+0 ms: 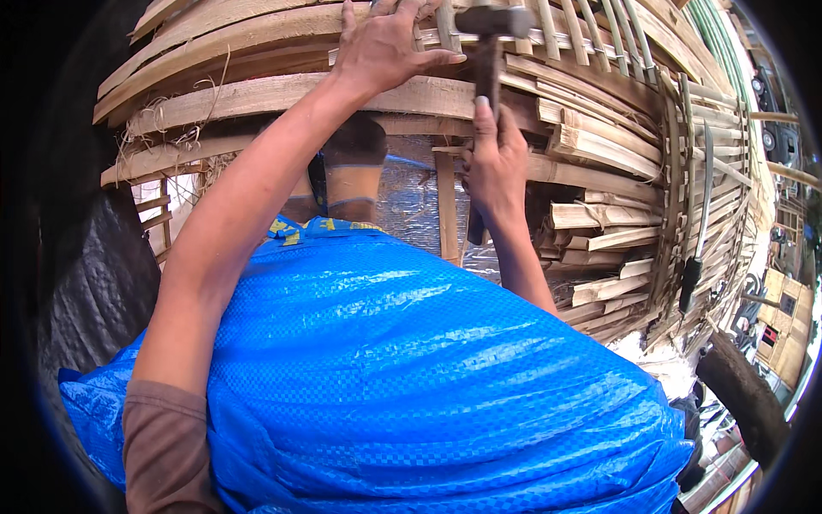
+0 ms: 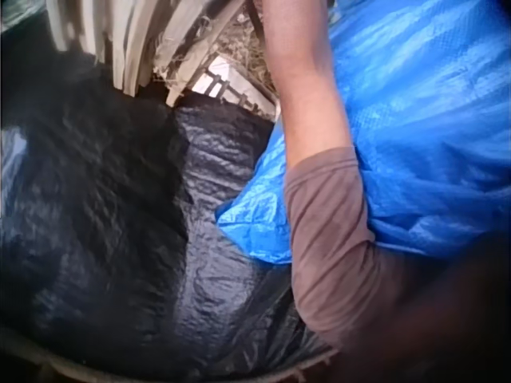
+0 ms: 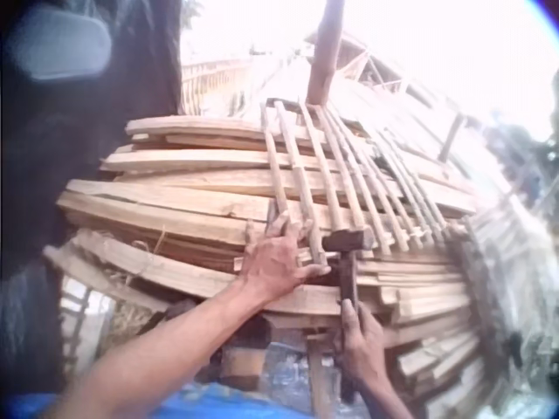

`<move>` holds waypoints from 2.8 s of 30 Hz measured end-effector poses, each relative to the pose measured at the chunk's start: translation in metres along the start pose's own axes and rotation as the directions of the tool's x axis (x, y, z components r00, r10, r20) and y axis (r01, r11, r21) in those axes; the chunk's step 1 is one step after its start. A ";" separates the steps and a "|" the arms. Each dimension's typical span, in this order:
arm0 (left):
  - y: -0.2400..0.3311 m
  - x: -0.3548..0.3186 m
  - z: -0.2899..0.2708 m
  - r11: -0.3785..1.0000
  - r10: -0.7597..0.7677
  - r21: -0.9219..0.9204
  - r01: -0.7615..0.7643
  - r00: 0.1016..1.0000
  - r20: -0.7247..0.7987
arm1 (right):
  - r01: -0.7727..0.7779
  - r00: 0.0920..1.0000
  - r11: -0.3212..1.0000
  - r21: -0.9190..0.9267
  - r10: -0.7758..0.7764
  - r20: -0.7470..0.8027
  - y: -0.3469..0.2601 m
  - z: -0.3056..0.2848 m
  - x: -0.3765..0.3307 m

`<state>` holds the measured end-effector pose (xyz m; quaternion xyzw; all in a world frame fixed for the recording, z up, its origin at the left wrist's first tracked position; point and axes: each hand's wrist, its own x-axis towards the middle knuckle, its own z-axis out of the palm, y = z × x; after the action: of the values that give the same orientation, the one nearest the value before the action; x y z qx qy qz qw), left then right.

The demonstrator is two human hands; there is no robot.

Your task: The person assembles a wooden lattice by positioning bamboo strips and securing them with nails using a hammer.

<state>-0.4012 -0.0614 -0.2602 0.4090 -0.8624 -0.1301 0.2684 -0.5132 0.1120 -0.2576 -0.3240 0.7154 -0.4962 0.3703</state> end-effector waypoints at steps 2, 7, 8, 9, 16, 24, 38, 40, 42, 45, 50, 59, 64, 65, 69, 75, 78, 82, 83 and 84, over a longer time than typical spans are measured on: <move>0.007 -0.001 -0.001 1.000 0.023 -0.011 -0.023 1.000 0.003 | -0.089 0.996 0.995 0.040 0.088 0.022 0.001 -0.010 0.006; -0.001 -0.004 -0.002 0.999 -0.027 -0.044 0.028 1.000 0.012 | -0.197 0.978 0.946 0.258 0.171 0.121 -0.026 -0.016 -0.004; -0.007 -0.002 0.005 0.994 -0.031 -0.100 0.033 0.999 0.017 | -0.182 0.981 0.938 0.294 0.152 0.123 -0.022 -0.013 -0.005; -0.008 0.000 0.010 0.987 -0.030 -0.160 0.033 0.999 0.026 | -0.223 0.971 0.951 0.215 0.198 0.133 -0.015 -0.008 -0.002; 0.001 -0.002 -0.001 0.999 -0.033 -0.011 0.033 0.999 0.034 | -0.212 0.972 0.946 0.244 0.178 0.153 -0.022 -0.019 -0.004; -0.006 0.000 0.012 0.998 0.024 0.061 -0.025 1.000 0.013 | -0.134 0.990 0.976 0.174 0.123 0.075 -0.011 -0.020 -0.011; 0.061 -0.002 -0.032 0.731 0.248 -0.641 -0.233 0.966 -0.069 | 0.385 0.840 0.573 -0.724 -0.542 0.017 0.184 -0.090 -0.134; 0.078 -0.007 -0.037 0.625 0.255 -0.762 -0.168 0.967 -0.004 | 0.460 0.737 0.451 -0.765 -0.674 0.046 0.166 -0.082 -0.130; 0.083 -0.016 -0.045 0.615 0.251 -0.775 -0.147 0.968 0.016 | 0.576 0.692 0.586 -0.571 -0.720 -0.041 0.097 -0.069 -0.110; 0.087 -0.022 -0.046 0.655 0.270 -0.747 -0.116 0.959 0.088 | 0.676 0.586 0.594 -0.435 -0.792 -0.172 -0.007 -0.061 -0.081; 0.090 -0.019 -0.045 0.586 0.383 -0.800 -0.128 0.914 0.134 | 0.787 0.481 0.318 -0.530 -0.853 0.203 -0.106 -0.052 -0.058; 0.073 -0.026 -0.029 0.550 0.428 -0.822 -0.143 0.894 0.131 | 0.826 0.549 0.500 -0.260 -0.819 0.166 -0.066 -0.030 -0.034; 0.072 -0.029 -0.032 0.540 0.433 -0.829 -0.145 0.893 0.126 | 0.812 0.578 0.553 -0.190 -0.806 0.127 -0.061 -0.024 -0.034; 0.072 -0.030 -0.034 0.544 0.412 -0.834 -0.090 0.895 0.172 | 0.761 0.643 0.620 -0.191 -0.760 0.096 -0.058 -0.023 -0.038; 0.070 -0.026 -0.037 0.548 0.409 -0.835 -0.043 0.885 0.223 | 0.685 0.724 0.715 -0.141 -0.689 0.022 -0.058 -0.017 -0.044; 0.065 -0.029 -0.035 0.549 0.483 -0.827 -0.119 0.853 0.198 | 0.807 0.588 0.548 -0.219 -0.781 0.212 -0.062 -0.025 -0.038; 0.071 -0.032 -0.034 0.567 0.468 -0.820 -0.080 0.850 0.241 | 0.772 0.635 0.625 -0.117 -0.766 0.100 -0.047 -0.020 -0.040; 0.075 -0.030 -0.040 0.598 0.421 -0.800 0.051 0.830 0.367 | 0.678 0.734 0.735 -0.016 -0.678 -0.039 -0.034 -0.013 -0.042; 0.074 -0.029 -0.040 0.604 0.411 -0.794 0.074 0.825 0.389 | 0.685 0.727 0.725 -0.064 -0.687 -0.007 -0.036 -0.013 -0.042; 0.069 -0.029 -0.036 0.619 0.436 -0.784 0.046 0.811 0.391 | 0.695 0.718 0.712 -0.106 -0.696 0.032 -0.050 -0.011 -0.043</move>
<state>-0.4092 0.0047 -0.2100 0.1002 -0.8043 -0.5606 0.1697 -0.4956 0.1384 -0.1986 -0.5862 0.5693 -0.5605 0.1345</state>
